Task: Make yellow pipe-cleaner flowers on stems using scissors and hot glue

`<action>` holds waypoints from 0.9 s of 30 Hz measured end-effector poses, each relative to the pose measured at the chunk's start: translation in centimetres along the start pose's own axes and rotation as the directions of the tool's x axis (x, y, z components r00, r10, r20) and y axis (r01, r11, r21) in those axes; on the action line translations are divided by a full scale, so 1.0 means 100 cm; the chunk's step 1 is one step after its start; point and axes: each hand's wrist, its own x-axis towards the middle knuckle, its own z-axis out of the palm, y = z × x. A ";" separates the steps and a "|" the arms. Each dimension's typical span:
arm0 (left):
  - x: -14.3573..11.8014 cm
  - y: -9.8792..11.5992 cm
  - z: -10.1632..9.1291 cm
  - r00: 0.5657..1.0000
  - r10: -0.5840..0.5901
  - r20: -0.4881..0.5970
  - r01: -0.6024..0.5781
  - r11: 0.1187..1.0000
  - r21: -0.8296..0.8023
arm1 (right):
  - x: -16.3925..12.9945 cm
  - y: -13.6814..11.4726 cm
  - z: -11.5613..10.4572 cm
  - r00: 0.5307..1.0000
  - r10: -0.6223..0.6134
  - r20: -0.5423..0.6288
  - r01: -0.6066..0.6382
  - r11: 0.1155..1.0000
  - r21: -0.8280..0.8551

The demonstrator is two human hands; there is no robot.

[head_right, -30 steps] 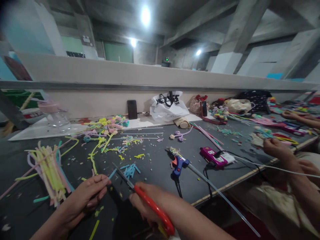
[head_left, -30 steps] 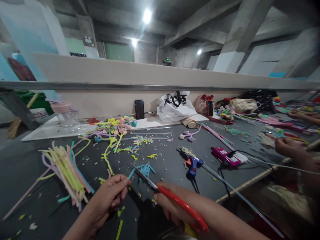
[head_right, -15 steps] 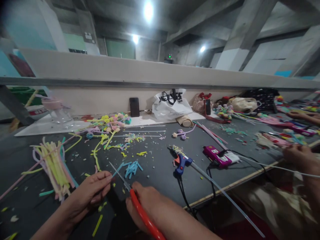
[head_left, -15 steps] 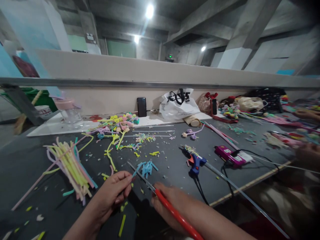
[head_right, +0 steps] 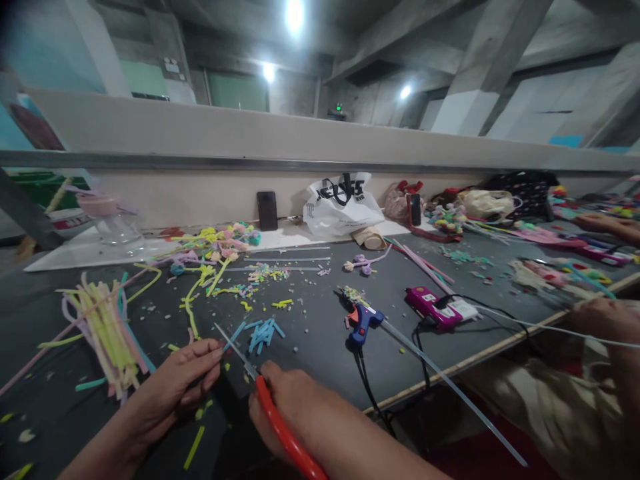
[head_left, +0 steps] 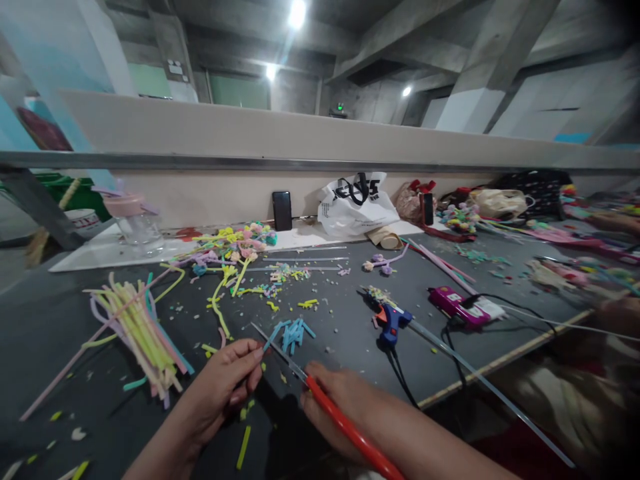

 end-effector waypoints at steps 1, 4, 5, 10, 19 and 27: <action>0.000 0.000 0.000 1.000 0.005 -0.007 -0.005 1.000 0.002 | -0.001 0.000 0.001 1.000 -0.005 -0.008 0.005 1.000 -0.011; 0.001 0.000 0.000 1.000 0.005 -0.023 -0.004 1.000 0.013 | -0.004 -0.002 0.004 0.999 -0.002 -0.048 -0.001 0.998 -0.063; 0.001 0.000 0.000 1.000 0.003 -0.023 -0.002 1.000 0.013 | -0.005 -0.002 0.004 0.998 0.001 -0.063 -0.006 0.996 -0.085; 0.000 0.001 0.003 1.000 -0.012 -0.025 0.012 1.000 -0.010 | -0.007 -0.004 0.006 0.995 -0.028 -0.097 0.013 0.988 -0.154; 0.002 -0.002 0.004 1.000 -0.010 -0.019 0.010 1.000 -0.002 | -0.008 -0.019 -0.004 0.997 0.024 -0.073 -0.039 0.978 -0.207; 0.001 0.001 0.007 0.999 -0.030 -0.021 0.030 0.999 -0.023 | -0.010 -0.019 -0.005 0.997 0.040 -0.068 -0.052 0.981 -0.184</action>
